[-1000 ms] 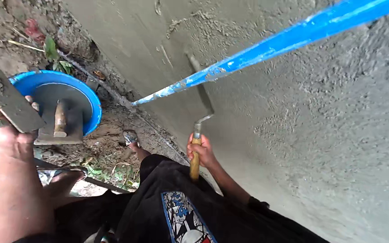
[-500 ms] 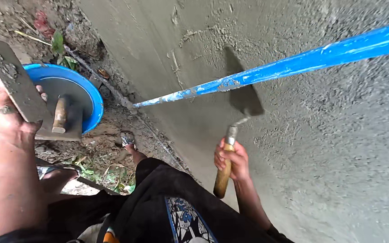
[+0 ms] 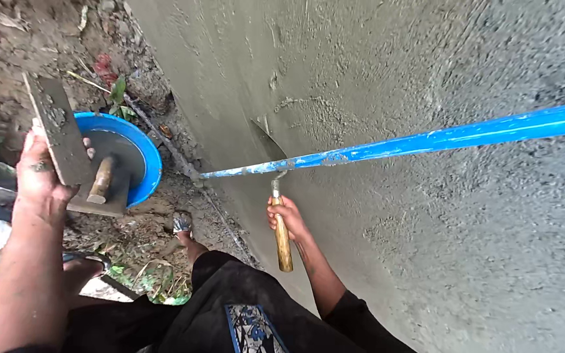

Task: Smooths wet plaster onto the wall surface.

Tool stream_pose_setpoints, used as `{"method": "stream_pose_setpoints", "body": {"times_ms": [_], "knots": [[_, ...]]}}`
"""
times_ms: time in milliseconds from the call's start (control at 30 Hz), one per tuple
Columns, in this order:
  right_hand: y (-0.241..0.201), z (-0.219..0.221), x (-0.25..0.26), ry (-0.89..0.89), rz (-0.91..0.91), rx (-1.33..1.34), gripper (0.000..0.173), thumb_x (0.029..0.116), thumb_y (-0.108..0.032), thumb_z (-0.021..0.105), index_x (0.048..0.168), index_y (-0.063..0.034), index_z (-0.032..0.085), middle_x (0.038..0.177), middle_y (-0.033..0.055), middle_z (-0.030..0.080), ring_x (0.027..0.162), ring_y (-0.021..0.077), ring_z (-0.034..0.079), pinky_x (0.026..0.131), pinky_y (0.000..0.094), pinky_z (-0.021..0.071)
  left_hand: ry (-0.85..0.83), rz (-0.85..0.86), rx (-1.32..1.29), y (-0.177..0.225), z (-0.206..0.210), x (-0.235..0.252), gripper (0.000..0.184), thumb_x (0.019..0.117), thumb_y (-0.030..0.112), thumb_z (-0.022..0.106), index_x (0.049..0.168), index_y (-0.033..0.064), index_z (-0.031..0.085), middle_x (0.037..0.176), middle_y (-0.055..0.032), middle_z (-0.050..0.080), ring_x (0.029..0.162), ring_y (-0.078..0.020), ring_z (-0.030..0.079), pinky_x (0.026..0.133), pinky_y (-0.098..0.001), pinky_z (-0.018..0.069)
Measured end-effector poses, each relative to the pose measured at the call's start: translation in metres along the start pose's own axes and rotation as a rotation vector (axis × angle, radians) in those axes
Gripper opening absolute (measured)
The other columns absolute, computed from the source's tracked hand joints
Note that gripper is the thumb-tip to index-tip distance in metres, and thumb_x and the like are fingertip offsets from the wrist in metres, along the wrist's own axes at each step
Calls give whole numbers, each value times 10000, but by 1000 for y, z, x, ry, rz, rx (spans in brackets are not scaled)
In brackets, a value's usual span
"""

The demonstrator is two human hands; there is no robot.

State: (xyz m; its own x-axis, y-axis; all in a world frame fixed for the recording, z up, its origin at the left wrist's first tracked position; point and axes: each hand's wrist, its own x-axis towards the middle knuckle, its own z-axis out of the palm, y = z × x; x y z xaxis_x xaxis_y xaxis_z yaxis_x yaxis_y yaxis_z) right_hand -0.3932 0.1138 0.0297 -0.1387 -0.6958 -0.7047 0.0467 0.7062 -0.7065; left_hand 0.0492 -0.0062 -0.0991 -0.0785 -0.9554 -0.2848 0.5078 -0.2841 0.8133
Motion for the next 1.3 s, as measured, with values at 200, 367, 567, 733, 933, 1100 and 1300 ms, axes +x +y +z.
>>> {"method": "stream_pose_setpoints", "body": {"times_ms": [200, 367, 567, 733, 933, 1100, 1300], "knots": [[-51, 29, -47, 30, -175, 140, 134, 933, -18, 484, 1063, -31, 511, 632, 9, 541, 479, 84, 535, 464, 223, 495, 233, -86, -201, -33, -37, 22, 319, 1095, 403, 408, 1387, 292, 468, 1132, 13, 683, 975, -153, 695, 814, -322, 601], [-74, 24, -87, -11, -446, 173, 178, 889, -37, 532, 1058, -94, 530, 641, 0, 574, 470, 92, 551, 467, 245, 519, 233, -115, -144, -32, -39, 4, 321, 1091, 473, 384, 1348, 326, 508, 1163, 53, 674, 1025, -117, 684, 862, -288, 577], [-43, -17, -103, -5, -270, -8, 192, 891, -76, 556, 1074, -103, 507, 669, -22, 580, 491, 85, 563, 487, 250, 539, 233, -79, -215, -24, -24, 8, 358, 1106, 434, 348, 1345, 228, 517, 1119, -32, 697, 967, -179, 707, 816, -348, 608], [24, -18, -45, -54, 124, -137, 282, 994, -74, 549, 1260, -18, 476, 785, 26, 562, 570, 104, 572, 530, 256, 531, 288, -160, -177, -14, 27, 0, 377, 1106, 434, 331, 1254, 179, 568, 1030, -34, 707, 917, -166, 703, 786, -369, 604], [43, -22, -36, 16, 70, 44, 241, 970, -38, 565, 1200, -2, 501, 756, 39, 576, 553, 113, 588, 511, 256, 540, 345, -323, -136, -24, 128, -26, 326, 1089, 408, 393, 1191, 163, 582, 928, -26, 683, 819, -155, 683, 728, -378, 596], [9, -41, -100, -19, -78, 79, 279, 966, -47, 570, 1225, 26, 497, 749, 31, 579, 546, 103, 590, 514, 252, 549, 296, -461, 61, -47, 204, -100, 272, 1080, 158, 430, 1335, 71, 458, 1045, -98, 657, 861, -189, 683, 760, -359, 599], [-6, -111, -183, -99, -408, 61, 253, 866, -75, 598, 1111, -65, 532, 779, -83, 621, 542, 28, 581, 494, 205, 537, -15, -559, 223, -90, 308, -152, 306, 1032, 45, 539, 1328, -31, 515, 1082, -143, 680, 912, -200, 692, 818, -365, 600]]}}
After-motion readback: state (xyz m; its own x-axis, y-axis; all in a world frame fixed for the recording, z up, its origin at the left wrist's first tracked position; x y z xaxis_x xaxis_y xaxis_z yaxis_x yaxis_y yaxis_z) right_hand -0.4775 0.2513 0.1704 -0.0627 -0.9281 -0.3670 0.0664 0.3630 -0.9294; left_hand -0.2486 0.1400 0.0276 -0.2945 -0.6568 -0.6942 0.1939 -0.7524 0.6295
